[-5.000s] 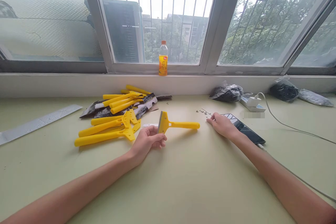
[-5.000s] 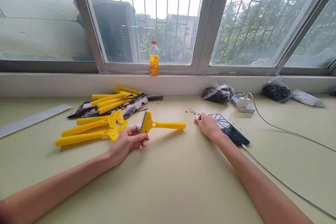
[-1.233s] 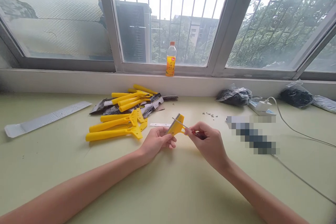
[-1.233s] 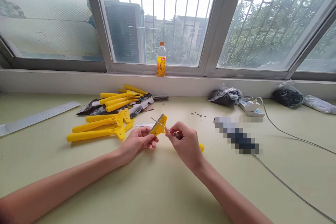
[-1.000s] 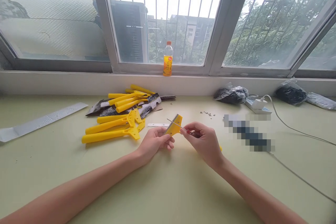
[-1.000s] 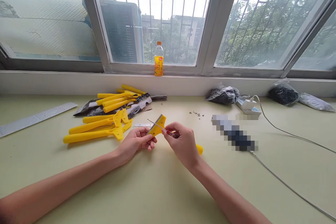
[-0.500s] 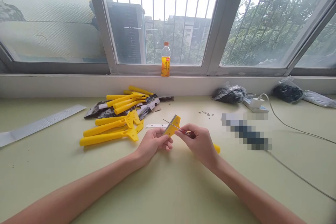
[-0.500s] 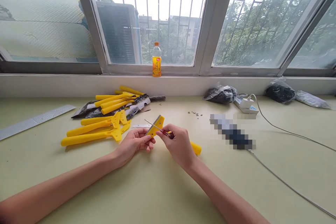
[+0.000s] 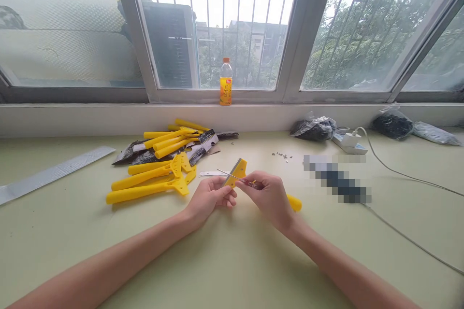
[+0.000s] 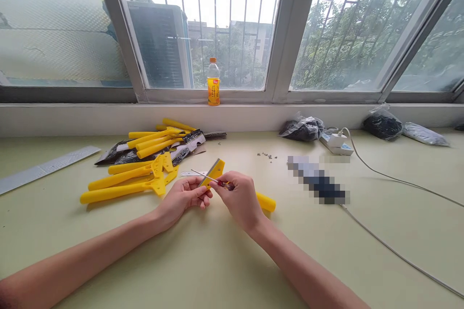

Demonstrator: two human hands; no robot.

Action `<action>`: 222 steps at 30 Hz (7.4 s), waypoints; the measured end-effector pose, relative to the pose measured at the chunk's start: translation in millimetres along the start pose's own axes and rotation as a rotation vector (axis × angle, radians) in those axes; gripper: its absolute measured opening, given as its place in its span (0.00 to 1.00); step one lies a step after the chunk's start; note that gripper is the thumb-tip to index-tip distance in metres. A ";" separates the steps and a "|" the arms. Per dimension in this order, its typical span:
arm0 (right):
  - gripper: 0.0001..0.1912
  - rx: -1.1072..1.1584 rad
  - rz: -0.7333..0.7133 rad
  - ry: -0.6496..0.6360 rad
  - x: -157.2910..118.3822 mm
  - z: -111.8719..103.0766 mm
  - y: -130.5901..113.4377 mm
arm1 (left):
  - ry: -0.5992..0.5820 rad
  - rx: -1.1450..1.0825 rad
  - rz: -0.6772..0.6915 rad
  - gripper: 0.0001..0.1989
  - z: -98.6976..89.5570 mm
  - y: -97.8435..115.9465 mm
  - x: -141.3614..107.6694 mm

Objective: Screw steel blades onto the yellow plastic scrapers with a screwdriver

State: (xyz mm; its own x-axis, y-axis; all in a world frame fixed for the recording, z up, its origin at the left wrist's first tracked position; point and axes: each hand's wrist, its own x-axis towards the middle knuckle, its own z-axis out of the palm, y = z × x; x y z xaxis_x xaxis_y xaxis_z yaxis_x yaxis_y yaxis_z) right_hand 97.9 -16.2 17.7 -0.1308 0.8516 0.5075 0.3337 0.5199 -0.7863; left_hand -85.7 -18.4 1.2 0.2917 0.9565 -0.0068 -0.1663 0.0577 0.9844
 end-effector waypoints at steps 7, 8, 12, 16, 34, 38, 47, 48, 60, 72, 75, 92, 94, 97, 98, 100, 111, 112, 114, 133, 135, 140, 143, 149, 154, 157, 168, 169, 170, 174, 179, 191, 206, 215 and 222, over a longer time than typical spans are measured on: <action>0.16 -0.095 -0.136 0.004 2.2 15.8 -0.4 | 0.009 -0.002 -0.002 0.15 -0.1 -1.8 1.5; 0.16 -0.095 -0.137 0.002 2.4 16.6 0.5 | 0.010 0.000 -0.002 0.15 0.0 -1.7 1.6; 0.13 -0.098 -0.136 0.015 3.3 15.3 4.0 | 0.010 0.006 -0.008 0.15 0.4 -0.2 0.7; 0.10 -0.101 -0.137 0.014 4.1 12.8 5.0 | 0.013 0.007 -0.015 0.15 0.4 0.3 0.5; 0.09 -0.088 -0.282 -0.025 5.2 21.2 23.1 | -0.024 0.006 0.011 0.19 0.1 -2.4 2.5; 0.09 -0.088 -0.275 -0.031 3.8 24.9 23.0 | -0.022 0.001 0.022 0.20 1.7 -0.9 2.4; 0.20 -0.123 -0.285 -0.198 -2.7 19.5 4.0 | -0.012 0.023 0.025 0.23 2.8 -0.3 -0.5; 0.19 -0.130 -0.288 -0.196 -2.9 18.6 4.0 | -0.009 0.028 0.022 0.23 3.2 0.0 -0.7; 0.13 -0.292 -0.196 -0.164 -8.8 10.2 0.3 | 0.086 -0.016 -0.026 0.14 4.4 0.2 2.2; 0.14 -0.295 -0.031 -0.499 -76.9 -61.6 4.1 | 0.149 -0.018 -0.042 0.05 7.1 -0.6 4.1; 0.10 -0.303 -0.073 -0.510 -74.6 -53.2 1.5 | 0.131 -0.009 -0.036 0.04 7.0 0.3 3.4; 0.14 -0.488 -0.517 -0.332 -72.9 -28.3 -11.3 | 0.100 -0.026 -0.015 0.04 6.5 -1.1 1.5; 0.14 -0.361 -0.551 -0.422 -74.8 -17.8 -19.6 | 0.100 -0.023 -0.010 0.03 6.0 -2.0 1.6; 0.11 -0.231 -0.443 -0.477 -75.1 0.8 -27.9 | 0.106 -0.017 -0.009 0.05 5.5 -3.4 1.5; 0.10 -0.206 -0.391 -0.490 -74.4 5.9 -28.8 | 0.104 -0.017 -0.011 0.05 5.3 -3.7 1.4; 0.07 -0.177 -0.318 -0.515 -72.3 12.7 -28.5 | 0.097 -0.017 -0.012 0.06 5.3 -3.9 1.5; 0.13 -0.306 -0.313 -0.561 -75.7 7.6 -35.5 | 0.098 -0.033 -0.004 0.09 5.5 -3.6 1.9; 0.13 -0.317 -0.309 -0.579 -76.4 5.9 -37.0 | 0.100 -0.030 -0.005 0.09 5.8 -3.4 1.8; 0.14 -0.340 -0.291 -0.605 -77.3 2.9 -39.1 | 0.097 -0.031 -0.009 0.09 6.4 -2.9 1.6; 0.16 -0.331 -0.523 -0.536 -65.3 -3.2 -30.9 | 0.094 -0.025 -0.008 0.04 8.2 -0.8 0.3; 0.13 -0.214 -0.510 -0.416 -52.1 -3.7 -23.4 | 0.088 -0.017 0.007 0.04 7.7 -1.6 0.6; 0.07 -0.229 -0.410 -0.104 -10.4 3.0 1.6 | 0.062 -0.026 0.017 0.08 6.9 -3.4 1.3; 0.07 -0.413 -0.459 -0.006 2.0 9.2 14.6 | 0.069 -0.029 0.013 0.10 6.2 -4.8 1.8; 0.07 -0.502 -0.473 0.002 1.1 12.2 20.1 | 0.061 -0.025 0.016 0.18 5.8 -5.5 2.1; 0.06 -0.507 -0.433 -0.008 1.0 13.1 18.7 | 0.056 -0.015 0.013 0.22 6.2 -3.9 1.4; 0.05 -0.490 -0.396 -0.001 1.6 14.2 18.9 | 0.042 -0.008 0.024 0.23 5.9 -3.9 1.4; 0.05 -0.457 -0.310 -0.025 4.6 12.3 14.8 | 0.024 0.041 0.055 0.14 6.8 -7.5 1.4; 0.05 -0.475 -0.319 -0.021 4.3 12.2 13.9 | 0.024 0.038 0.056 0.13 6.7 -8.0 1.7; 0.04 -0.500 -0.332 -0.015 3.8 12.0 13.0 | 0.024 0.034 0.060 0.12 6.5 -8.5 2.0; 0.04 -0.600 -0.432 -0.046 0.6 10.7 9.6 | 0.019 0.034 0.084 0.11 5.5 -10.9 3.0; 0.06 -0.689 -0.489 -0.070 -1.1 11.2 9.7 | 0.031 0.030 0.086 0.14 5.0 -13.7 3.2; 0.06 -0.544 -0.217 0.031 -0.2 12.3 6.2 | 0.028 0.049 0.074 0.10 5.9 -8.7 0.0; 0.09 -0.502 -0.340 -0.295 -38.7 -35.4 -10.9 | 0.166 -0.037 -0.052 0.04 7.4 -4.6 3.2; 0.12 -0.624 -0.279 -0.338 -71.2 -46.2 0.6 | 0.223 -0.008 0.029 0.03 6.7 -5.8 2.0; 0.10 -0.582 -0.266 -0.184 -73.7 -47.0 8.8 | 0.186 0.068 0.104 0.05 8.3 -6.5 -1.4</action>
State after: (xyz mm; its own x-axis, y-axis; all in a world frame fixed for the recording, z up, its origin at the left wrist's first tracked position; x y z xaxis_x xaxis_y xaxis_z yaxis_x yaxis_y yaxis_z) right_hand 154.4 -77.4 -10.0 -0.4182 0.7236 0.5491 0.7112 0.6369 -0.2977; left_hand -77.2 -22.5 -3.8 0.0966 0.9929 0.0689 -0.1203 -0.0571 0.9911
